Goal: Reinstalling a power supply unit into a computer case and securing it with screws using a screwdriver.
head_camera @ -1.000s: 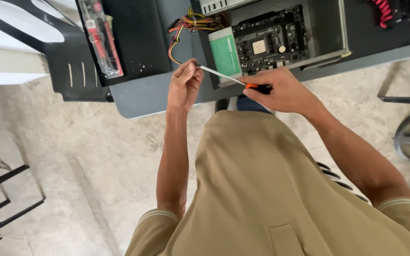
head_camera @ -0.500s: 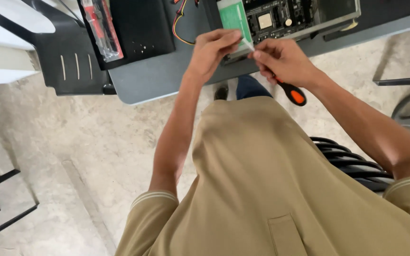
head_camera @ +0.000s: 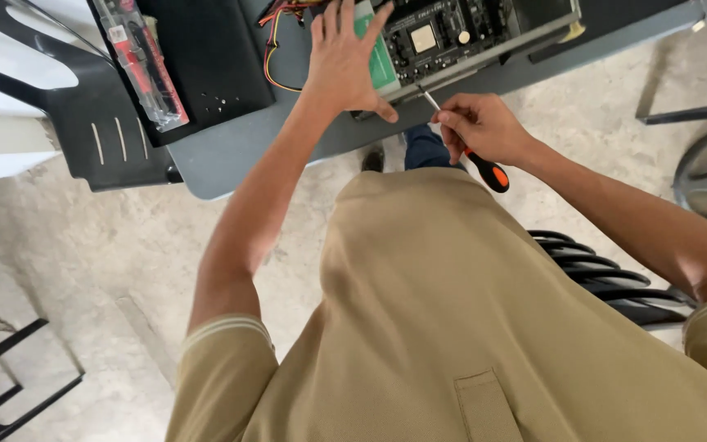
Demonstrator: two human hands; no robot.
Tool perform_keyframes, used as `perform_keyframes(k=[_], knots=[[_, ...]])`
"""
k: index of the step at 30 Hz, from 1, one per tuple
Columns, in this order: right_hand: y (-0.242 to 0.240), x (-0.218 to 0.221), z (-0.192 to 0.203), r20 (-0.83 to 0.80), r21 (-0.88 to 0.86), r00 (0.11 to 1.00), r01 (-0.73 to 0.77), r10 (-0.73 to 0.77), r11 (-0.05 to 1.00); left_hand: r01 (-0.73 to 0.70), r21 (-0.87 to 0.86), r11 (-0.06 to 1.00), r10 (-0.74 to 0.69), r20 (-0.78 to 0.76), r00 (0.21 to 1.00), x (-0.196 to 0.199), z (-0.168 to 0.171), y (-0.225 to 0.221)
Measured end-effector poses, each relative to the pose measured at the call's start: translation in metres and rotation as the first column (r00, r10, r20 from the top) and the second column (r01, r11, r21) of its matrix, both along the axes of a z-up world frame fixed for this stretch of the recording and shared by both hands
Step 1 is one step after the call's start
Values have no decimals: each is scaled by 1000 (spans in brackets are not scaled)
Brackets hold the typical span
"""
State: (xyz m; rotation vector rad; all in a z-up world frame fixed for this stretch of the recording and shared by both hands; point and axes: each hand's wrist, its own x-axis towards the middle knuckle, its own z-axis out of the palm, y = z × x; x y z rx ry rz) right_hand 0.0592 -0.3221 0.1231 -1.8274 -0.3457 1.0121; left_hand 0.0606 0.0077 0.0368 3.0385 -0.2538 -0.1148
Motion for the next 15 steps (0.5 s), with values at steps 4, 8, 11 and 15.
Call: perform_keyframes(k=[4, 8, 11, 15], knots=[[-4, -8, -5, 4, -77, 995, -102, 102, 992, 49, 294, 955, -12, -128, 992, 28, -25, -23], [-5, -10, -19, -97, -123, 994, -53, 42, 991, 119, 288, 950, -130, 19, 991, 32, -41, -19], [-5, -11, -26, -93, -163, 994, -77, 62, 984, 120, 269, 956, -125, 0, 992, 37, -37, -16], [-11, -12, -41, -107, -157, 992, -88, 72, 984, 116, 13, 993, -110, -225, 968, 46, -2, -7]])
